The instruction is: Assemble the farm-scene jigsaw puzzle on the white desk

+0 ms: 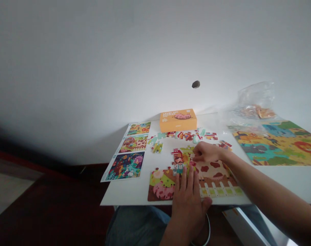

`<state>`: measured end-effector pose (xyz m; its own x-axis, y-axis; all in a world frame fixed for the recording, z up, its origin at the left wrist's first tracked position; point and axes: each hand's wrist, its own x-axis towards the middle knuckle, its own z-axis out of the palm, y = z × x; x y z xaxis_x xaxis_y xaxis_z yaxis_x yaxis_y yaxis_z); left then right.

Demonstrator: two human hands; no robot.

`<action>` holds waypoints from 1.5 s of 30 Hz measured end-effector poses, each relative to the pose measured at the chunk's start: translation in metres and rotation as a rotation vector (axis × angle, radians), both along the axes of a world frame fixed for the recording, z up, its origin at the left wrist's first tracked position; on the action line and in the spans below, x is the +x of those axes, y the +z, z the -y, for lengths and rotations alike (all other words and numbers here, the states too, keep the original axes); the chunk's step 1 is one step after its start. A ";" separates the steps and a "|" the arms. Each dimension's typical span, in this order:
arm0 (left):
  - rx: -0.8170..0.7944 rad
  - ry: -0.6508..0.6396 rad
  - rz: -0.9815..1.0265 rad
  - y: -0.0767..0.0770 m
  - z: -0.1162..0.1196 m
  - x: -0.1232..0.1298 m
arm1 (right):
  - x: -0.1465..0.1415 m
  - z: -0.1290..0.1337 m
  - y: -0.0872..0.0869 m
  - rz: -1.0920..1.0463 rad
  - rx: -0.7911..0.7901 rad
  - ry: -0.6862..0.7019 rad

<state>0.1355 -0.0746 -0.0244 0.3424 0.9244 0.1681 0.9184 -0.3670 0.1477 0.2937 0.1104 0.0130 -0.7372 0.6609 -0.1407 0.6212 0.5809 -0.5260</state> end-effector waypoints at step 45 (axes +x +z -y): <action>0.378 0.112 0.380 -0.004 -0.153 -0.160 | 0.007 -0.030 -0.030 0.057 0.446 -0.635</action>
